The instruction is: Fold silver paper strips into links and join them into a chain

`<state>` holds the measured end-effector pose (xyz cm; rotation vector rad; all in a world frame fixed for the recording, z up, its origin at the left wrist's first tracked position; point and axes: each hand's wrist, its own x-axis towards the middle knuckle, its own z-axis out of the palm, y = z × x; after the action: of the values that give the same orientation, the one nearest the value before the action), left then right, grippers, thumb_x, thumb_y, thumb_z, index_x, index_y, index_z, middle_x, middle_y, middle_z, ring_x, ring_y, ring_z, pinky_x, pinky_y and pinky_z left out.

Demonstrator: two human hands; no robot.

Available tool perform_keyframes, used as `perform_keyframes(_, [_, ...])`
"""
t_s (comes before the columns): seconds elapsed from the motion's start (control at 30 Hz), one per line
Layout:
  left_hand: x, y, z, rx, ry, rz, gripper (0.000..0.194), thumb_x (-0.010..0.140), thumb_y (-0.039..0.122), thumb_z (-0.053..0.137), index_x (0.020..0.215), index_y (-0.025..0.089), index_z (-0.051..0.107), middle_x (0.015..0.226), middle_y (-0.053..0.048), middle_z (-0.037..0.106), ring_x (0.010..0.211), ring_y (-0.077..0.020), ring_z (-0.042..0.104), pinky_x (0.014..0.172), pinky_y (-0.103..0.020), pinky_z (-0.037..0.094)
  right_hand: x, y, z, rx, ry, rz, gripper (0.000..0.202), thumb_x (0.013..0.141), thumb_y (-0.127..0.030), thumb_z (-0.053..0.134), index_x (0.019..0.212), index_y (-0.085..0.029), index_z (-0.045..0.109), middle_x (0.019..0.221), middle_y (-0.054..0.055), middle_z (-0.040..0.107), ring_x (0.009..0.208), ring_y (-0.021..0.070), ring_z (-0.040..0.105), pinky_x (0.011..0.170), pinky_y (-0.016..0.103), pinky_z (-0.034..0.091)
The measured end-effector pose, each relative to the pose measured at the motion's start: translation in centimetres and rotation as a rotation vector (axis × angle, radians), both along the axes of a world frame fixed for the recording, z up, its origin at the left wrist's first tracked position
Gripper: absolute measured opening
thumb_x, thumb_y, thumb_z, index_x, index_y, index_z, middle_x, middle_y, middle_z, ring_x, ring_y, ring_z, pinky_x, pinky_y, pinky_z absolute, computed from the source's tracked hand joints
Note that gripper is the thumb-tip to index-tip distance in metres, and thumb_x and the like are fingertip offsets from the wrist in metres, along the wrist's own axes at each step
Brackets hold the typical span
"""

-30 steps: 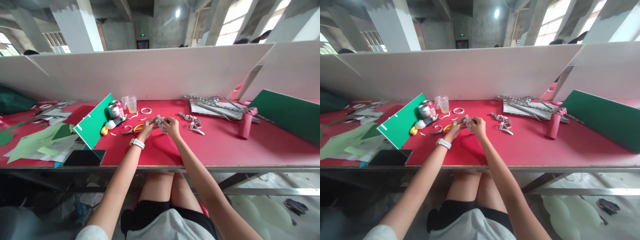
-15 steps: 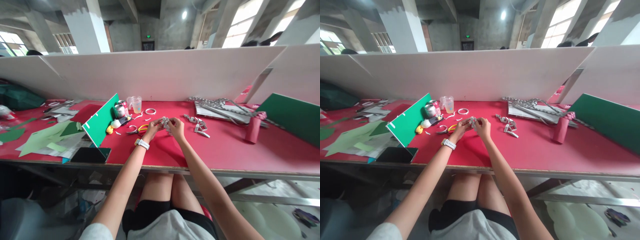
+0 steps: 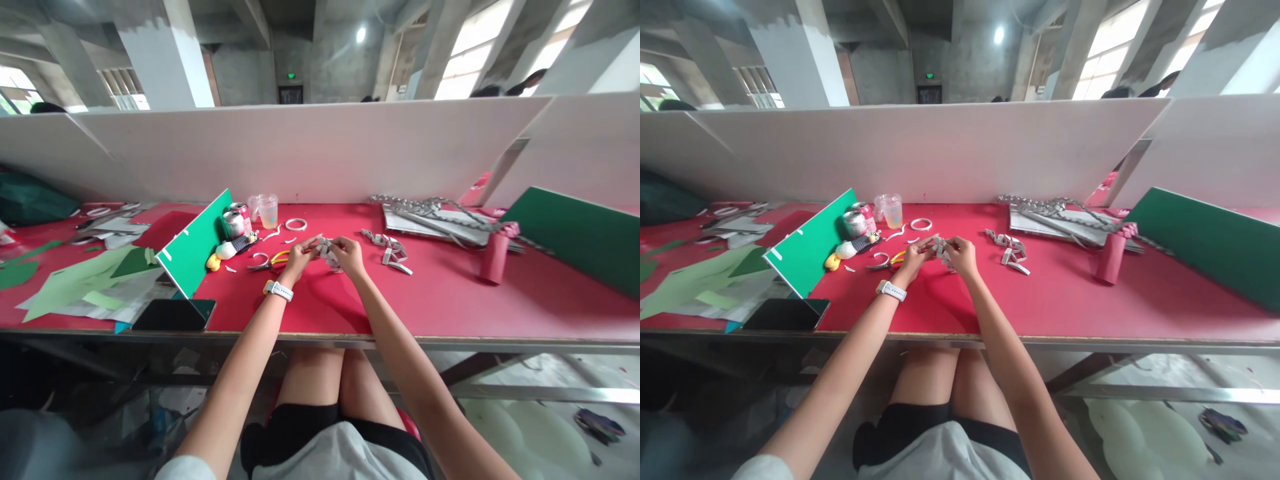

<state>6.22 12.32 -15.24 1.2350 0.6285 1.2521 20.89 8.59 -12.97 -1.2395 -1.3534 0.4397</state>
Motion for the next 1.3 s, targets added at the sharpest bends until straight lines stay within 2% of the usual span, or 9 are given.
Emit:
perform_keyframes(0.1, [-0.1, 0.1, 0.0, 0.012, 0.021, -0.005, 0.052, 0.064, 0.028, 0.084, 0.114, 0.018, 0.071, 0.091, -0.007, 0.075, 0.084, -0.0205, 0.067, 0.084, -0.040, 0.054, 0.3, 0.2, 0.1, -0.010, 0.003, 0.028, 0.014, 0.066, -0.029, 0.056, 0.062, -0.018, 0.062, 0.055, -0.001, 0.057, 0.056, 0.0143, 0.050, 0.055, 0.026, 0.039])
perform_keyframes(0.27, [-0.2, -0.1, 0.2, 0.034, 0.052, -0.032, 0.052, 0.064, 0.032, 0.083, 0.114, 0.021, 0.071, 0.108, -0.008, 0.073, 0.087, -0.0191, 0.066, 0.081, -0.034, 0.055, 0.7, 0.3, 0.1, -0.037, 0.007, 0.089, 0.017, 0.066, -0.033, 0.057, 0.063, -0.017, 0.064, 0.055, -0.001, 0.056, 0.055, 0.0131, 0.046, 0.056, 0.026, 0.037])
perform_keyframes(0.4, [-0.2, -0.2, 0.2, 0.053, 0.087, -0.056, 0.052, 0.064, 0.033, 0.083, 0.113, 0.021, 0.072, 0.112, -0.008, 0.073, 0.088, -0.0199, 0.066, 0.079, -0.034, 0.055, 1.0, 0.3, 0.1, -0.060, -0.002, 0.105, 0.016, 0.064, -0.032, 0.057, 0.060, -0.017, 0.063, 0.051, -0.002, 0.053, 0.053, 0.0124, 0.044, 0.055, 0.026, 0.034])
perform_keyframes(0.53, [-0.2, -0.2, 0.3, 0.067, 0.113, -0.051, 0.049, 0.065, 0.032, 0.082, 0.111, 0.020, 0.073, 0.108, -0.008, 0.073, 0.085, -0.0189, 0.066, 0.079, -0.034, 0.054, 1.1, 0.3, 0.0, -0.070, -0.011, 0.097, 0.015, 0.063, -0.032, 0.058, 0.060, -0.017, 0.061, 0.054, -0.002, 0.056, 0.054, 0.0129, 0.047, 0.056, 0.026, 0.035])
perform_keyframes(0.73, [-0.3, 0.0, 0.4, 0.088, 0.125, 0.023, 0.047, 0.066, 0.032, 0.081, 0.111, 0.020, 0.071, 0.089, -0.004, 0.073, 0.076, -0.0149, 0.065, 0.073, -0.029, 0.052, 1.3, 0.3, 0.0, -0.091, 0.001, 0.099, 0.020, 0.066, -0.036, 0.059, 0.066, -0.017, 0.063, 0.059, 0.001, 0.060, 0.058, 0.0147, 0.051, 0.057, 0.026, 0.037])
perform_keyframes(0.97, [-0.3, -0.4, 0.7, 0.092, 0.180, 0.030, 0.034, 0.060, 0.036, 0.083, 0.084, 0.015, 0.072, 0.087, -0.007, 0.073, 0.074, -0.0155, 0.064, 0.061, -0.024, 0.048, 1.1, 0.4, 0.0, -0.060, 0.015, 0.070, 0.014, 0.065, -0.030, 0.060, 0.062, -0.017, 0.063, 0.059, -0.001, 0.059, 0.061, 0.0139, 0.050, 0.063, 0.026, 0.038])
perform_keyframes(1.13, [-0.5, -0.9, 1.4, 0.070, 0.197, 0.027, 0.036, 0.061, 0.035, 0.083, 0.089, 0.015, 0.073, 0.087, -0.007, 0.074, 0.071, -0.0138, 0.062, 0.057, -0.022, 0.043, 0.8, 0.1, 0.3, -0.067, 0.035, 0.116, 0.018, 0.069, -0.033, 0.060, 0.063, -0.016, 0.063, 0.057, 0.000, 0.058, 0.060, 0.0137, 0.050, 0.058, 0.025, 0.038])
perform_keyframes(1.2, [-0.6, -1.0, 1.6, 0.060, 0.184, 0.042, 0.036, 0.064, 0.034, 0.082, 0.092, 0.015, 0.073, 0.092, -0.007, 0.073, 0.073, -0.0132, 0.062, 0.059, -0.022, 0.044, 1.2, -0.2, 0.7, -0.068, 0.051, 0.148, 0.023, 0.075, -0.034, 0.055, 0.072, -0.015, 0.067, 0.063, 0.002, 0.061, 0.062, 0.0147, 0.053, 0.058, 0.025, 0.041])
perform_keyframes(1.3, [-0.8, -0.9, 1.7, 0.038, 0.155, 0.059, 0.036, 0.067, 0.033, 0.080, 0.098, 0.016, 0.070, 0.093, -0.006, 0.072, 0.074, -0.0119, 0.062, 0.062, -0.021, 0.045, 2.5, -0.9, 1.4, -0.046, 0.065, 0.274, 0.039, 0.076, -0.023, 0.049, 0.109, -0.016, 0.068, 0.093, 0.007, 0.069, 0.080, 0.0173, 0.062, 0.067, 0.027, 0.048])
